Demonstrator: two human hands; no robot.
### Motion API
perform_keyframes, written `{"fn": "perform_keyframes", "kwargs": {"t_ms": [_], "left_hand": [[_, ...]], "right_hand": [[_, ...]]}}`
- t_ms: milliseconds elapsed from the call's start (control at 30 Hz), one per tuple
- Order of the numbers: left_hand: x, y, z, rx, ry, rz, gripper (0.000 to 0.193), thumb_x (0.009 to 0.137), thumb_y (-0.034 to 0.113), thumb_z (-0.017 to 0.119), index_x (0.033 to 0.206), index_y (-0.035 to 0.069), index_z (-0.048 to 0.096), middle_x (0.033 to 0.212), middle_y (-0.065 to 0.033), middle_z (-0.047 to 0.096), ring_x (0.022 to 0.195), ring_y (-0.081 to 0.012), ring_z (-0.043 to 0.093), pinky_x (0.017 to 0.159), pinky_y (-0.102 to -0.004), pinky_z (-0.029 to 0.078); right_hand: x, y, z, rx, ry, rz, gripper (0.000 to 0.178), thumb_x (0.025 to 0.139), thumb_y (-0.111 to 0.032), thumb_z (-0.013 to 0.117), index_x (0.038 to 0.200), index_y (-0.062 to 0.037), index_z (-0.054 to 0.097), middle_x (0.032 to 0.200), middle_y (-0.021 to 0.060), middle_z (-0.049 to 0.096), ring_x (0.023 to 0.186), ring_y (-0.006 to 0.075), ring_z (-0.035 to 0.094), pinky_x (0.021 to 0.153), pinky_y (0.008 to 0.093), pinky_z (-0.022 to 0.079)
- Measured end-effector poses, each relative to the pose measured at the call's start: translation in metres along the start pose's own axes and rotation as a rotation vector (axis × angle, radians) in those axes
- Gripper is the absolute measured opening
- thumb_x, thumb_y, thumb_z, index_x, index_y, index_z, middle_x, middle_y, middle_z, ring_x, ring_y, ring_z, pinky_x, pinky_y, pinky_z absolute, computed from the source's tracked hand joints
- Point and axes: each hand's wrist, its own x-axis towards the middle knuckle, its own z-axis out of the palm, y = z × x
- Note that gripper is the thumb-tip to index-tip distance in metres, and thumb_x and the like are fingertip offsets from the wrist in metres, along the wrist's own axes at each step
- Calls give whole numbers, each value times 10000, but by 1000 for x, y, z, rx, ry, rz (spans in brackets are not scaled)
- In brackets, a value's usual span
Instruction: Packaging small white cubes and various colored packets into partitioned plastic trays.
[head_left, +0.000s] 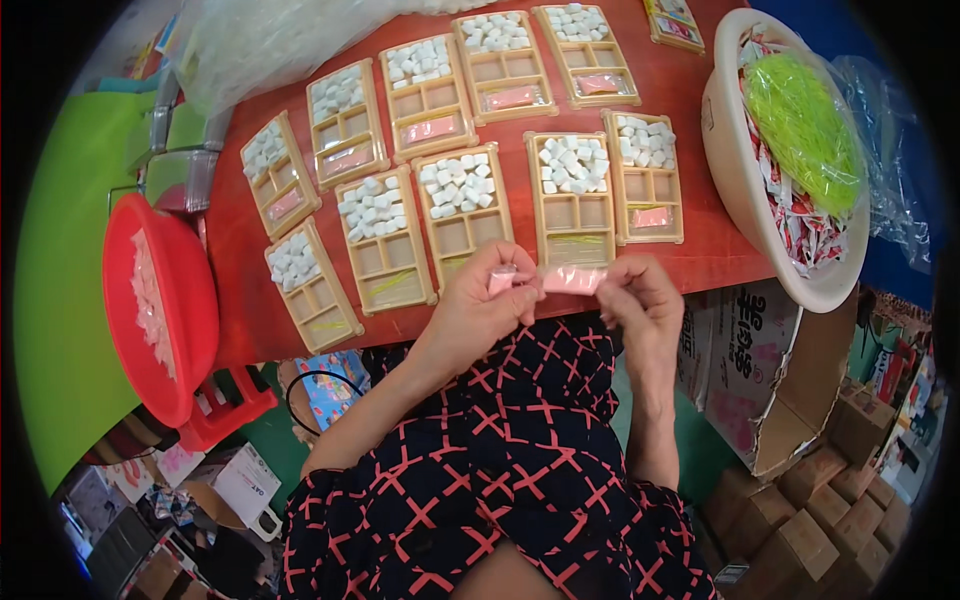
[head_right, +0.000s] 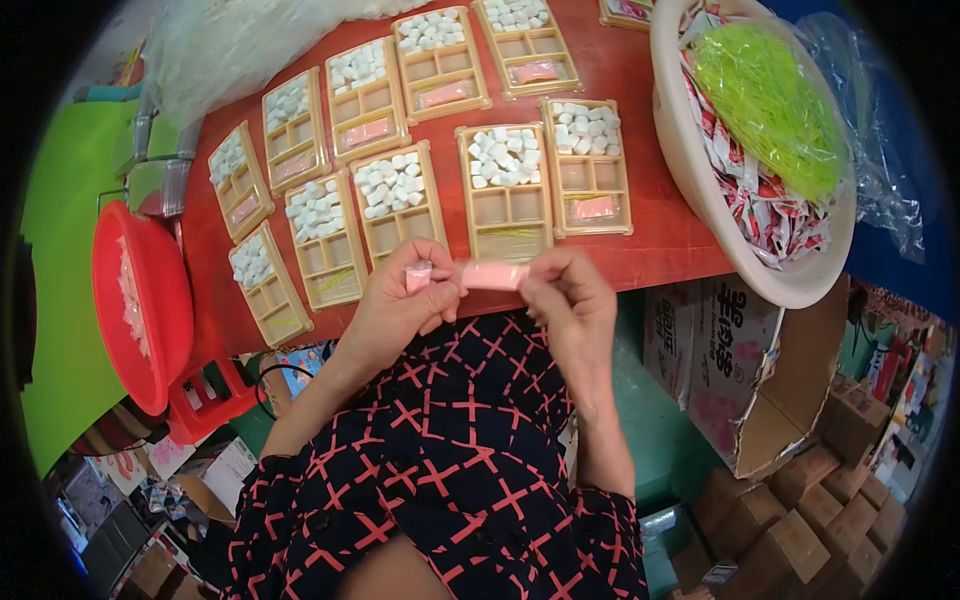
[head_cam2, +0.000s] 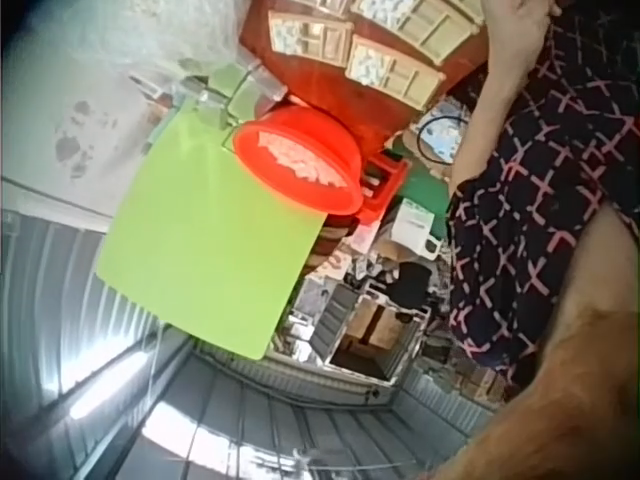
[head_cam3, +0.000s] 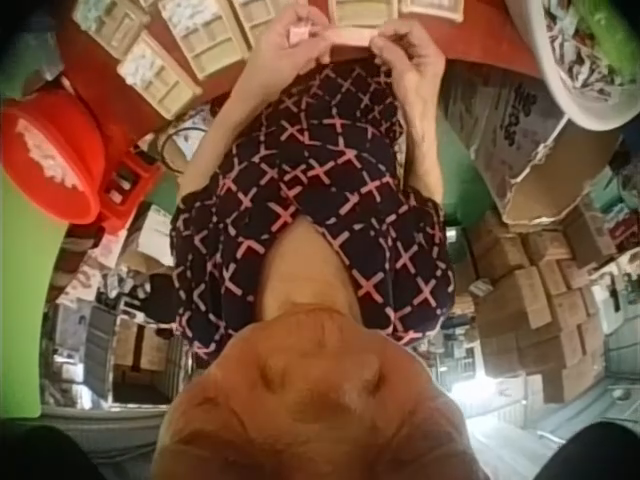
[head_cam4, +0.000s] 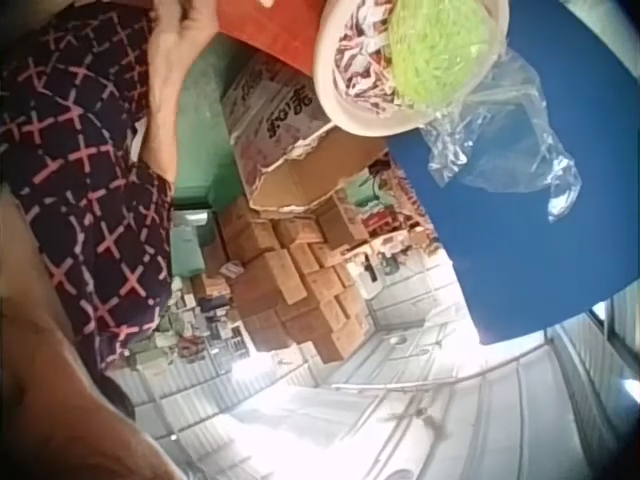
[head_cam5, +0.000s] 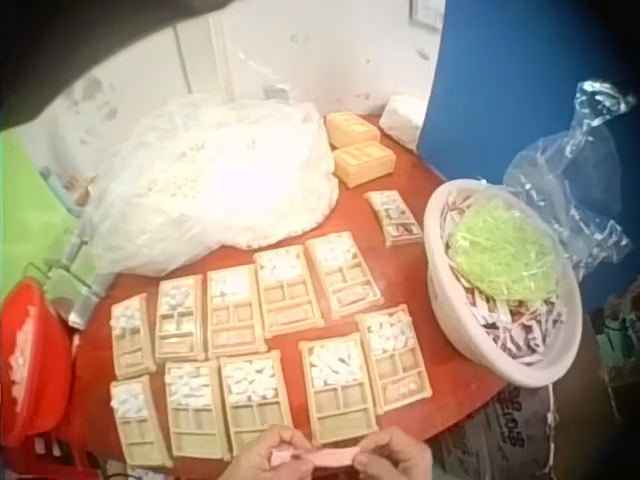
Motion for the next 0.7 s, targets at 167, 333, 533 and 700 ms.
{"fn": "perform_keyframes", "kwargs": {"t_ms": [167, 333, 533, 700], "left_hand": [[-3, 1, -1, -148, 65, 58, 255, 866, 20, 582, 1100, 46, 484, 851, -40, 566, 620, -58, 500, 464, -156, 335], [3, -5, -2, -53, 32, -25, 204, 878, 43, 575, 1075, 54, 525, 753, 7, 540, 587, -32, 477, 457, -156, 327], [3, 4, -6, -78, 155, -24, 116, 889, 39, 540, 1005, 44, 536, 714, 7, 530, 563, -35, 467, 442, -155, 314], [-11, 9, -18, -78, 186, -22, 101, 884, 52, 541, 985, 63, 539, 725, 1, 536, 557, -35, 463, 433, -154, 299]], "right_hand": [[6, -6, 5, 68, -51, 39, 105, 822, -8, 558, 926, -21, 558, 677, -6, 518, 552, 56, 443, 495, 181, 334], [8, 1, 13, 205, -145, 59, 117, 826, -12, 562, 942, -12, 558, 695, 1, 525, 561, 58, 444, 497, 186, 336], [11, -4, 15, 18, 5, -12, 147, 822, 1, 568, 967, -21, 573, 735, -10, 535, 576, 46, 449, 505, 176, 330], [13, 0, -13, 29, 130, -68, 167, 817, 11, 565, 979, -24, 580, 735, -22, 528, 564, 34, 433, 495, 172, 310]]}}
